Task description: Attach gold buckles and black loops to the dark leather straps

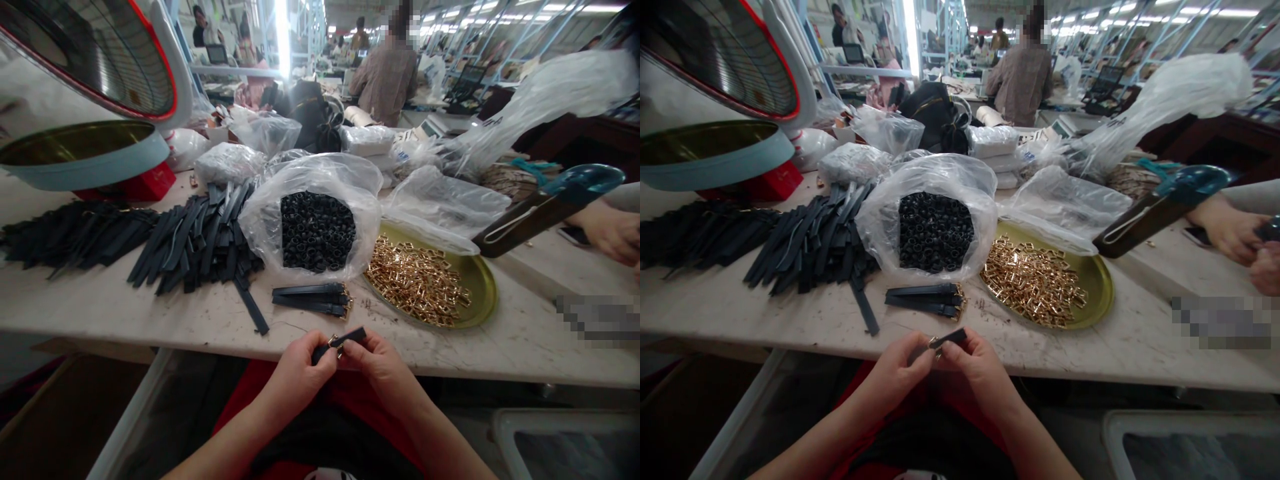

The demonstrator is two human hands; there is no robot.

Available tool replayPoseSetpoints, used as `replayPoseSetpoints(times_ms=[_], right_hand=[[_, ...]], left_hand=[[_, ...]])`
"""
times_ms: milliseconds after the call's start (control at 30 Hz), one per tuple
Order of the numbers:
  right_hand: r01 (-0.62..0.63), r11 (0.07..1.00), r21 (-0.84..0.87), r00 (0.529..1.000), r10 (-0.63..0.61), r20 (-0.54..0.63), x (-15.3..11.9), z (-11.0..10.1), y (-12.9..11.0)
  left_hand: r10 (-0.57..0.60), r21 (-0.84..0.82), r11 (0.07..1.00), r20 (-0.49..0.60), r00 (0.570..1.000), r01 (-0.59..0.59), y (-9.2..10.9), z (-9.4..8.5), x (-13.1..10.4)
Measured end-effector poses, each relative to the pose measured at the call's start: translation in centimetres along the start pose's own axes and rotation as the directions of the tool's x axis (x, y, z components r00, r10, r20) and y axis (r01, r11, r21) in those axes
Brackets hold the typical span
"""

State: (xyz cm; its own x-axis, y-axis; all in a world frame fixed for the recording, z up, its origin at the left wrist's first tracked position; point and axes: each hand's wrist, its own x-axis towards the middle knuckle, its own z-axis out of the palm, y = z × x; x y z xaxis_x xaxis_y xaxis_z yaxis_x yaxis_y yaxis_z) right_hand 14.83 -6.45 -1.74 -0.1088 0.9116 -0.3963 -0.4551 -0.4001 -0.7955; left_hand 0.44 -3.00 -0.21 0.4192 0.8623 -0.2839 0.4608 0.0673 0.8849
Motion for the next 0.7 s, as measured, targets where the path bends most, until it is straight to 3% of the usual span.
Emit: replayPoseSetpoints(times_ms=[67,133,200,267,300,400,500,600,700], right_hand=[[0.033,0.996,-0.084,0.999,-0.036,-0.032,-0.1,0.1,0.1],[0.144,0.937,-0.319,0.976,-0.189,-0.112,0.0,0.2,0.3],[0.268,0.778,-0.568,0.907,-0.403,-0.125,0.1,0.2,0.3],[0.338,0.636,-0.694,0.845,-0.529,-0.073,0.4,0.2,0.1],[0.344,0.614,-0.711,0.844,-0.534,-0.052,0.6,0.1,-0.1],[0.306,0.644,-0.701,0.906,-0.424,0.006,0.9,-0.1,-0.9],[0.313,0.642,-0.700,0.938,-0.324,0.122,1.3,-0.2,-2.1],[0.326,0.631,-0.704,0.945,-0.203,0.256,3.0,-0.4,-3.9],[0.331,0.452,-0.828,0.935,-0.276,0.223,6.7,-0.5,-5.8]], left_hand=[[-0.004,0.037,0.999,-0.018,1.000,0.004,0.2,0.0,0.0],[0.002,0.084,0.996,-0.049,0.999,0.002,0.4,0.2,0.0],[0.011,0.111,0.994,-0.070,0.998,-0.004,0.6,0.2,0.0],[0.022,0.096,0.995,-0.060,0.998,-0.016,0.5,0.1,0.2],[0.032,0.073,0.997,-0.041,0.999,-0.029,0.5,0.0,0.3],[0.063,0.022,0.998,0.006,0.998,-0.063,-0.1,-0.7,0.7],[0.042,0.009,0.999,-0.054,0.998,-0.042,-0.7,-1.4,1.4],[0.033,-0.115,0.992,-0.083,0.996,-0.043,-0.9,-1.9,2.0],[0.072,-0.193,0.978,-0.045,0.996,-0.080,-0.9,-2.1,2.5]])
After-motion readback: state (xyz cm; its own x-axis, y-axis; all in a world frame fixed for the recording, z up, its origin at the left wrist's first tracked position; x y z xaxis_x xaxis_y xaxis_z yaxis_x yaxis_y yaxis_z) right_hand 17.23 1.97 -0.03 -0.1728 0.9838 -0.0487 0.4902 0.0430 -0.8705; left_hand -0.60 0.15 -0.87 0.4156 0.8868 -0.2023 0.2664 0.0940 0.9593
